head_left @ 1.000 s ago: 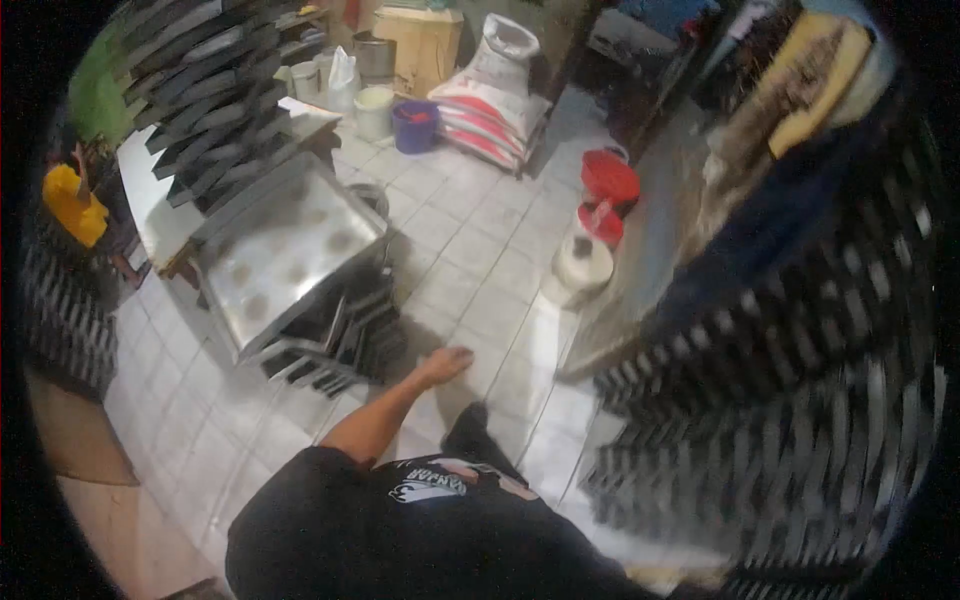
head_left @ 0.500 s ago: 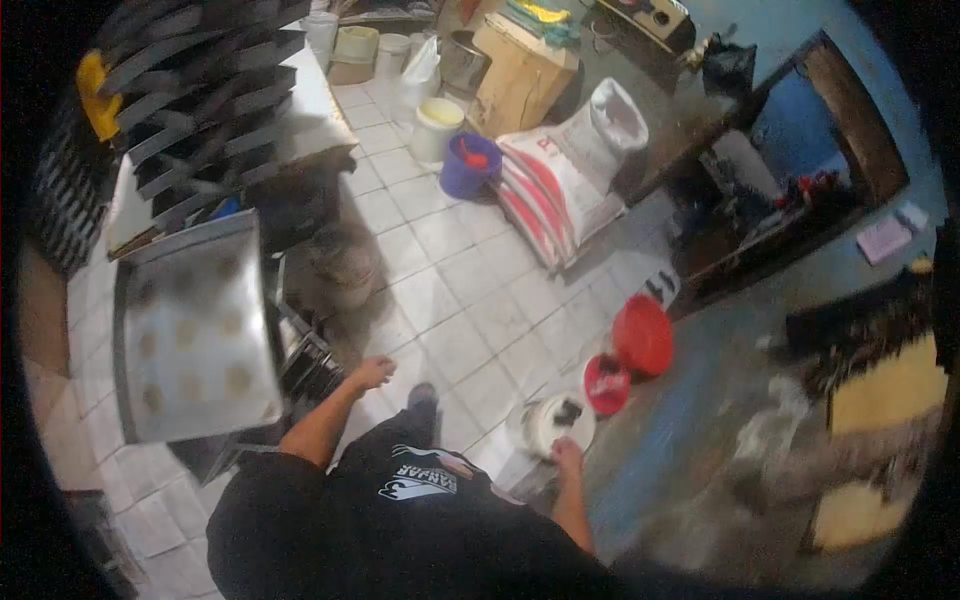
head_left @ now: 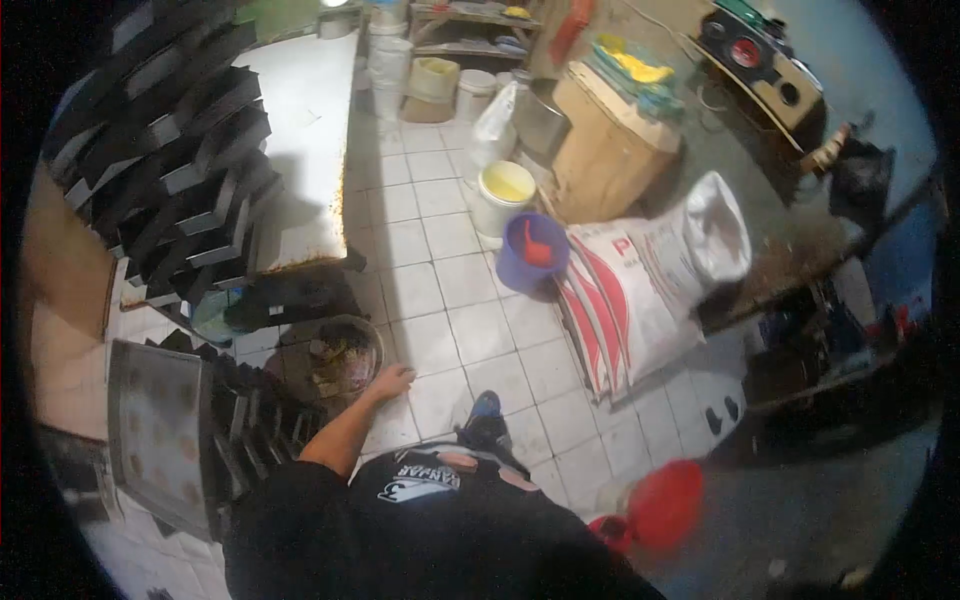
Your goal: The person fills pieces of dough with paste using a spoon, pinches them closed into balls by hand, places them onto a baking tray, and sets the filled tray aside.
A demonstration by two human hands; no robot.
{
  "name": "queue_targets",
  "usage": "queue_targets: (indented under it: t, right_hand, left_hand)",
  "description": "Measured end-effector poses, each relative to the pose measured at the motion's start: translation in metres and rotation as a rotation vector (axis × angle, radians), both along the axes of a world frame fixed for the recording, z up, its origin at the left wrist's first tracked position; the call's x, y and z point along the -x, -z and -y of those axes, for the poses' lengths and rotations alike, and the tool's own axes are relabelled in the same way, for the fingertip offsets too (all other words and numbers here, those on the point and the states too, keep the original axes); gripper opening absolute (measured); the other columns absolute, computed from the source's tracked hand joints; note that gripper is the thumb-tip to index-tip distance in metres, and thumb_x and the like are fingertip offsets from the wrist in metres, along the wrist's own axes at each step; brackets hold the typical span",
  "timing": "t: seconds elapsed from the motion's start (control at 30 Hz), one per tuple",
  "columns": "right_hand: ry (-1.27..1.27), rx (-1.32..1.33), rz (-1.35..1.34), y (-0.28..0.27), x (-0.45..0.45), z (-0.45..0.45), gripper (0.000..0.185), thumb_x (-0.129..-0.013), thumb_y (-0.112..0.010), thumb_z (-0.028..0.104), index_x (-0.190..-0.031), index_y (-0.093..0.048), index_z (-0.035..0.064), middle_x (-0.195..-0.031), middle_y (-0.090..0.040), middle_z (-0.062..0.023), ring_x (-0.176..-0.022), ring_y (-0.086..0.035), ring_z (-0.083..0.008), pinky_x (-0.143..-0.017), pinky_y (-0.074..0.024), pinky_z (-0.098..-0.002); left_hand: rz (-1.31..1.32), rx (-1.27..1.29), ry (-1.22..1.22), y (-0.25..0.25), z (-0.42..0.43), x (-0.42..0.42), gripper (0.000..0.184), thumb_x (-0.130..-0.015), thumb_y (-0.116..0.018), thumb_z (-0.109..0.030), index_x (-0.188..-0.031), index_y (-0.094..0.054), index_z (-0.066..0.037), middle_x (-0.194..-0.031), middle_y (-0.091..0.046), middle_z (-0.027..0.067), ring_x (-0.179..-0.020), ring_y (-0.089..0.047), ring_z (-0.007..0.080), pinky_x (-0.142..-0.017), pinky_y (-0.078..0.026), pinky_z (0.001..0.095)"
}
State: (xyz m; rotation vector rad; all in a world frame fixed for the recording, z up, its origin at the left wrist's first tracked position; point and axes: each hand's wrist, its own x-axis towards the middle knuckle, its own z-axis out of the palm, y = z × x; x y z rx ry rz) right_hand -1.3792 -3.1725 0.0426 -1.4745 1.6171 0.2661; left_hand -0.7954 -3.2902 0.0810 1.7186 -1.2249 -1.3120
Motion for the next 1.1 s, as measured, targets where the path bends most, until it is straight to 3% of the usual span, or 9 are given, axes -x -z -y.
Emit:
queue_targets:
  t: [0.07, 0.2, 0.3, 0.47, 0.63, 0.73, 0.8, 1.03, 1.1]
  right_hand:
    - [-0.228, 0.052, -0.083, 0.004, 0.001, 0.101, 0.026, -0.095, -0.06, 0.026, -0.102, -0.074, 0.0051, -0.095, -0.073, -0.0114, -0.089, -0.069, -0.0276, -0.079, -0.0544, -0.0419]
    - [-0.787, 0.292, -0.314, -0.012, -0.023, 0.353, 0.03, -0.095, -0.058, 0.03, -0.099, -0.076, 0.006, -0.095, -0.074, -0.012, -0.092, -0.071, -0.0301, -0.084, -0.0548, -0.0442]
    - [-0.398, 0.346, -0.013, -0.047, -0.07, 0.577, 0.026, -0.091, -0.06, 0.028, -0.088, -0.073, 0.006, -0.08, -0.071, -0.0113, -0.071, -0.067, -0.0244, -0.062, -0.0537, -0.0408]
    - [0.003, 0.435, 0.358, -0.043, -0.213, 0.876, 0.01, -0.093, -0.061, 0.012, -0.086, -0.067, 0.0086, -0.071, -0.062, -0.0021, -0.059, -0.058, -0.012, -0.05, -0.0481, -0.0299]
    - [0.09, 0.208, 0.828, -0.061, -0.396, 0.956, 0.013, -0.099, -0.062, 0.016, -0.106, -0.064, 0.0057, -0.086, -0.066, -0.0054, -0.071, -0.063, -0.0112, -0.059, -0.0533, -0.0273]
    - [-0.09, 0.056, 0.656, -0.046, -0.435, 0.974, 0.026, -0.1, -0.062, 0.021, -0.12, -0.061, 0.005, -0.098, -0.068, -0.0086, -0.08, -0.066, -0.0151, -0.065, -0.0556, -0.0277]
    - [0.416, -0.919, 1.139, 0.028, -0.433, 0.986, 0.04, -0.099, -0.063, 0.03, -0.129, -0.059, 0.0041, -0.104, -0.069, -0.0096, -0.08, -0.067, -0.0187, -0.067, -0.0565, -0.0303]
    - [0.267, -0.242, 0.51, 0.027, -0.476, 1.006, 0.031, -0.098, -0.055, 0.03, -0.112, -0.067, 0.0051, -0.091, -0.066, -0.0112, -0.077, -0.061, -0.0228, -0.069, -0.0507, -0.0383]
    - [0.07, -0.175, 0.313, 0.049, -0.523, 1.069, 0.029, -0.097, -0.056, 0.029, -0.109, -0.068, 0.005, -0.091, -0.067, -0.0109, -0.078, -0.062, -0.0215, -0.07, -0.0513, -0.0377]
  left_hand:
    - [0.185, -0.172, -0.068, 0.063, 0.027, -0.032, 0.054, -0.096, -0.06, -0.04, -0.128, -0.065, 0.003, -0.123, -0.068, 0.0257, -0.111, -0.068, 0.0339, -0.095, -0.053, 0.0436]
    - [0.598, -0.247, -0.149, 0.022, 0.053, -0.053, 0.054, -0.096, -0.057, -0.046, -0.127, -0.068, -0.002, -0.123, -0.069, 0.0246, -0.114, -0.066, 0.037, -0.099, -0.05, 0.0454]
    - [-0.012, -0.344, -0.567, -0.081, 0.116, -0.061, 0.049, -0.097, -0.059, -0.04, -0.125, -0.068, 0.0, -0.118, -0.071, 0.0225, -0.109, -0.068, 0.0331, -0.094, -0.052, 0.0422]
    - [0.065, -0.242, -0.723, -0.065, 0.212, -0.129, 0.05, -0.097, -0.06, -0.039, -0.125, -0.066, 0.002, -0.116, -0.072, 0.0208, -0.108, -0.069, 0.0329, -0.093, -0.052, 0.041]
    - [0.352, -0.289, -0.499, -0.039, 0.36, -0.26, 0.057, -0.097, -0.059, -0.047, -0.126, -0.065, 0.002, -0.127, -0.066, 0.0238, -0.12, -0.061, 0.0424, -0.101, -0.049, 0.0453]
    - [0.293, -0.248, -0.393, -0.074, 0.482, -0.342, 0.057, -0.097, -0.061, -0.046, -0.129, -0.064, 0.001, -0.129, -0.066, 0.0236, -0.123, -0.061, 0.0397, -0.102, -0.049, 0.0437]
    - [0.296, -0.166, -0.412, -0.114, 0.57, -0.385, 0.055, -0.097, -0.061, -0.044, -0.129, -0.064, 0.001, -0.128, -0.066, 0.0237, -0.123, -0.062, 0.0382, -0.102, -0.049, 0.0436]
    - [0.24, 0.015, -0.409, -0.178, 0.83, -0.519, 0.048, -0.1, -0.061, -0.037, -0.127, -0.063, 0.003, -0.124, -0.069, 0.0219, -0.116, -0.066, 0.0328, -0.097, -0.051, 0.0404]
    - [0.292, -0.004, -0.371, -0.1, 0.863, -0.574, 0.048, -0.1, -0.061, -0.036, -0.127, -0.064, 0.003, -0.122, -0.069, 0.0208, -0.112, -0.067, 0.0301, -0.095, -0.051, 0.0385]
